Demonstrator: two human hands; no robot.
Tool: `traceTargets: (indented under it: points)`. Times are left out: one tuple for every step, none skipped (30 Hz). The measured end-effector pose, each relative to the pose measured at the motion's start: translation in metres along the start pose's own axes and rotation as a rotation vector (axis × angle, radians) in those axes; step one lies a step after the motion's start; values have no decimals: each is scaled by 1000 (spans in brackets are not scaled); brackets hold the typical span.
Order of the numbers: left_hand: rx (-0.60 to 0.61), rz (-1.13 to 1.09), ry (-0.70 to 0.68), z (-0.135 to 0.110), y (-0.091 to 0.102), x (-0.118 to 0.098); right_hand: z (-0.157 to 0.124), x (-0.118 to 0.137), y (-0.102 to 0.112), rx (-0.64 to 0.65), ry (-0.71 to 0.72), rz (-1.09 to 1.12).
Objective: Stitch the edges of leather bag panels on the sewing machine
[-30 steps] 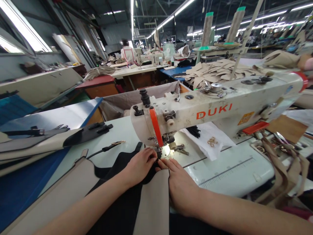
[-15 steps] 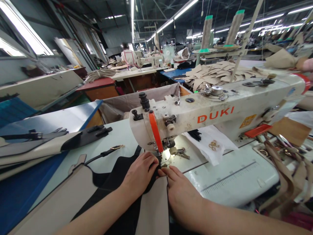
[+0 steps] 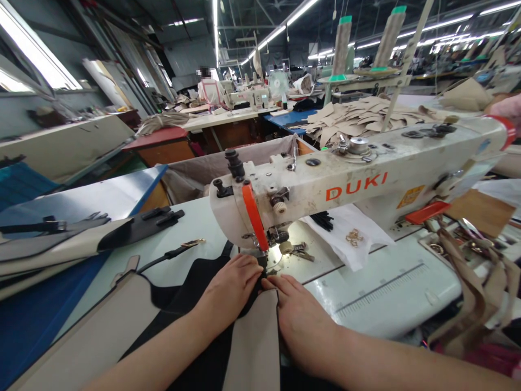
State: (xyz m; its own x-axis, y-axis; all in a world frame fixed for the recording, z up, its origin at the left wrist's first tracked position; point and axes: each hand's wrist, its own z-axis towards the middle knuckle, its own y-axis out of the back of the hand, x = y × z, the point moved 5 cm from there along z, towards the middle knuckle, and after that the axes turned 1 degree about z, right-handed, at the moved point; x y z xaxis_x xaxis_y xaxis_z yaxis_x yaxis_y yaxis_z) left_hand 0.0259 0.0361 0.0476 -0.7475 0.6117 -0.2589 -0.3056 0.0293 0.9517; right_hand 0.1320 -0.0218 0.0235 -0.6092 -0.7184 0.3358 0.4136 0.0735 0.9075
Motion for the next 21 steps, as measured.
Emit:
traceTargets:
  points:
    - [-12,-24,39,0,0,2,0,0,1,11,1,2]
    - [-30,-45,69,0,-1,4,0,0,1,25,1,5]
    - [-52,-66,86,0,-1,5,1,0,1,39,-1,10]
    - [-75,-85,92,0,0,5,1,0,2,49,-3,15]
    - [-92,-102,92,-1,0,5,1,0,2,56,-3,20]
    - [-104,-116,91,-1,0,5,1,0,2,58,-2,23]
    - [-110,-124,89,-2,0,5,1,0,2,57,0,23]
    - [-115,-127,90,-2,0,5,1,0,2,54,2,23]
    - [-117,-125,92,-2,0,5,1,0,2,49,6,23]
    - [-120,-121,95,-2,0,5,1,0,3,45,5,21]
    - [-120,-116,93,-2,0,5,0,0,3,41,3,18]
    - [-122,-110,84,-2,0,5,0,0,4,30,-3,16]
    - [-124,-103,68,-2,-1,4,0,0,5,17,-9,12]
    - [-129,-96,47,-2,-1,4,0,-1,7,2,-18,8]
    - [-136,-90,25,-2,-2,3,0,-2,8,-14,-25,4]
    - [-146,-83,6,-2,-2,3,0,-2,10,-25,-29,0]
    - [-154,-76,-8,-3,-3,3,0,-3,11,-28,-30,-2]
    - [-159,-71,-16,-3,-3,3,1,-4,11,-19,-26,-3]
    - [-158,-66,-20,-3,-4,4,2,-5,11,-1,-18,-4]
    - [-152,-63,-20,-3,-5,4,3,-6,11,20,-6,-5]
    - [-144,-62,-18,-4,-6,4,5,-7,11,41,7,-8]
